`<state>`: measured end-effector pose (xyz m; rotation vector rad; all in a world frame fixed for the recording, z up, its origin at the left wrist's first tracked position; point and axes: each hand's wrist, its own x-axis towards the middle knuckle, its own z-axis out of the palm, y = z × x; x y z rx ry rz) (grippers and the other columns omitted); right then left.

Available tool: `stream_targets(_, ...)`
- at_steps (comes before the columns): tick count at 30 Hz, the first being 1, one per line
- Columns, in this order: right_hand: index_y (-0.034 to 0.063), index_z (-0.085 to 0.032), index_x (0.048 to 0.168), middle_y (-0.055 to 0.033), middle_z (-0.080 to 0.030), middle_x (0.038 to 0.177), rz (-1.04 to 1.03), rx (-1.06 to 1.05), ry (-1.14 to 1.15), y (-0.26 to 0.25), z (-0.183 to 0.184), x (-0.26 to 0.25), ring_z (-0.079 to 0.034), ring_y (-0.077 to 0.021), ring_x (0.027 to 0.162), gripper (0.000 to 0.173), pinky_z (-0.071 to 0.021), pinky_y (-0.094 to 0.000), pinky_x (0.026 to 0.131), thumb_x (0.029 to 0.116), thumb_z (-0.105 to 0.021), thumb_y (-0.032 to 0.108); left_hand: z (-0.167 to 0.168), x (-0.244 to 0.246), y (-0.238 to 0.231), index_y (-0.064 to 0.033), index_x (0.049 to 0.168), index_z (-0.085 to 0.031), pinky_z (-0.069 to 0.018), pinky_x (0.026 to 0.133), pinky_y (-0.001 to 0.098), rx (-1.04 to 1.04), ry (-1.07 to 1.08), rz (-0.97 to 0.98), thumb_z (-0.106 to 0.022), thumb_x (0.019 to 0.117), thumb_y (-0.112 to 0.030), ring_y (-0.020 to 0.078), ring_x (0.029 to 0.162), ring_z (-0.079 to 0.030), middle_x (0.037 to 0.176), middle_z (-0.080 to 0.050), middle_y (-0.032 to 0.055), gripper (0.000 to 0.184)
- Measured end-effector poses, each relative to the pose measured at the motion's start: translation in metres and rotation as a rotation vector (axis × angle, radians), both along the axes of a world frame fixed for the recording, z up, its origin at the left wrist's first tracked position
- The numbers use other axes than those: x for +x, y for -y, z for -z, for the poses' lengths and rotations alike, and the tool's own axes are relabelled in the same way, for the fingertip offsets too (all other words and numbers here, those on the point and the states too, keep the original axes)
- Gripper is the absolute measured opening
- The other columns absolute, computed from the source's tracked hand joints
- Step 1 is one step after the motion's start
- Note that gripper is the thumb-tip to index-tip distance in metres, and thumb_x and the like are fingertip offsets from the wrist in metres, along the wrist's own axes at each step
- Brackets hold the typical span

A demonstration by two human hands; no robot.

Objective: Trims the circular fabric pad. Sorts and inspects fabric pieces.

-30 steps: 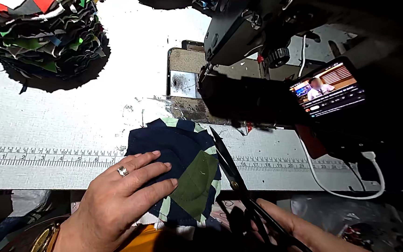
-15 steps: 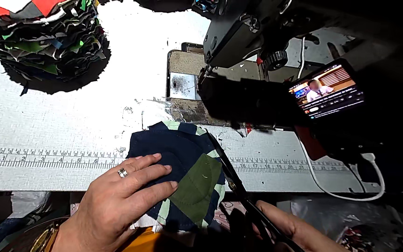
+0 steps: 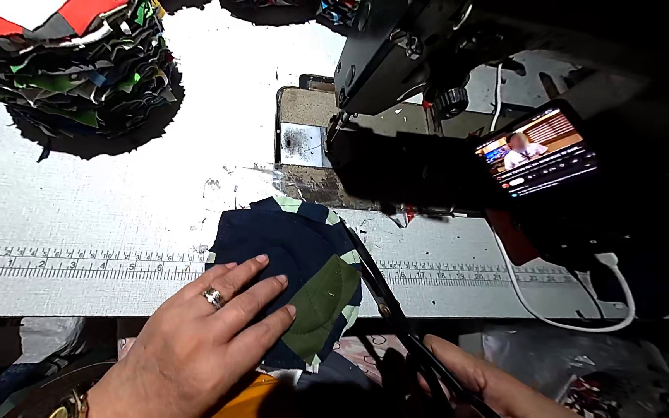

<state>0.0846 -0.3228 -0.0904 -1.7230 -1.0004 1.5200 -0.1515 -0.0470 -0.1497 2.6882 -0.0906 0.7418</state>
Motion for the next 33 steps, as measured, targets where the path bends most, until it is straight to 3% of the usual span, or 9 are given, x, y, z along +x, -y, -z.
stream_targets(3,0.0084,-0.051,0.110,0.0017,-0.056,0.088,-0.065,-0.012,-0.002,0.0000,-0.0005,0.0059,-0.055,-0.0031,0.075,0.059,-0.0456,-0.0214,0.062,0.0937,-0.060,0.064,0.0035,-0.0025,-0.0009,-0.0227,0.127,-0.069,-0.0493,0.111,0.0487,-0.033,0.008,0.019,-0.052,0.1030,-0.011,0.0312,0.136,-0.056,0.136,-0.068,0.0081,0.031)
stream_targets(11,0.0123,-0.051,0.109,0.0048,-0.057,0.088,-0.059,0.002,-0.011,-0.0046,0.0041,0.0098,-0.056,-0.0007,0.077,0.057,-0.0461,-0.0186,0.063,0.0918,-0.062,0.065,0.0068,-0.0027,-0.0009,-0.0232,0.126,-0.069,-0.0499,0.111,0.0473,-0.070,0.032,0.050,-0.051,0.1035,-0.011,0.0303,0.136,-0.056,0.136,-0.068,0.0073,0.031)
stream_targets(16,0.0106,-0.052,0.111,0.0023,-0.057,0.090,-0.066,0.019,-0.031,-0.0007,0.0057,0.0081,-0.057,-0.0031,0.077,0.061,-0.0481,-0.0215,0.064,0.0923,-0.059,0.068,0.0066,-0.0016,-0.0005,-0.0235,0.126,-0.070,-0.0499,0.111,0.0477,-0.090,0.045,0.017,-0.053,0.1032,-0.011,0.0306,0.136,-0.057,0.134,-0.068,0.0082,0.031)
stream_targets(19,0.0092,-0.050,0.114,0.0024,-0.057,0.094,-0.089,0.004,-0.023,0.0008,0.0034,0.0090,-0.056,-0.0018,0.082,0.057,-0.0467,-0.0198,0.066,0.0921,-0.063,0.061,0.0067,-0.0002,0.0003,-0.0230,0.125,-0.070,-0.0501,0.111,0.0471,-0.122,0.059,0.011,-0.053,0.1039,-0.013,0.0300,0.136,-0.057,0.134,-0.069,0.0079,0.029)
stream_targets(22,0.0086,-0.050,0.112,0.0021,-0.056,0.092,-0.079,-0.005,0.003,-0.0004,0.0024,0.0083,-0.055,-0.0018,0.080,0.053,-0.0457,-0.0198,0.065,0.0922,-0.065,0.055,0.0066,0.0007,-0.0003,-0.0239,0.125,-0.070,-0.0500,0.111,0.0463,-0.156,0.061,0.014,-0.052,0.1040,-0.015,0.0288,0.136,-0.057,0.134,-0.069,0.0071,0.029)
stream_targets(25,0.0092,-0.051,0.110,0.0031,-0.056,0.089,-0.067,0.002,0.021,-0.0035,0.0036,0.0081,-0.055,-0.0010,0.077,0.062,-0.0452,-0.0193,0.063,0.0901,-0.062,0.067,0.0064,-0.0001,-0.0002,-0.0247,0.127,-0.069,-0.0494,0.112,0.0467,-0.175,0.047,0.032,-0.051,0.1050,-0.017,0.0287,0.137,-0.055,0.136,-0.068,0.0063,0.029)
stream_targets(29,0.0103,-0.052,0.109,0.0046,-0.055,0.088,-0.052,0.014,0.018,-0.0074,0.0040,0.0084,-0.053,0.0009,0.076,0.062,-0.0441,-0.0177,0.063,0.0905,-0.059,0.070,0.0063,-0.0002,-0.0004,-0.0242,0.126,-0.069,-0.0497,0.112,0.0464,-0.163,0.046,0.042,-0.051,0.1048,-0.016,0.0289,0.137,-0.056,0.135,-0.068,0.0062,0.029)
stream_targets(33,0.0121,-0.053,0.106,0.0037,-0.056,0.084,-0.012,0.047,0.001,-0.0052,0.0053,0.0062,-0.056,-0.0027,0.072,0.052,-0.0477,-0.0217,0.061,0.0955,-0.058,0.063,0.0066,0.0005,-0.0024,-0.0238,0.126,-0.070,-0.0500,0.111,0.0471,-0.159,0.045,0.043,-0.051,0.1048,-0.015,0.0294,0.136,-0.057,0.135,-0.068,0.0064,0.030)
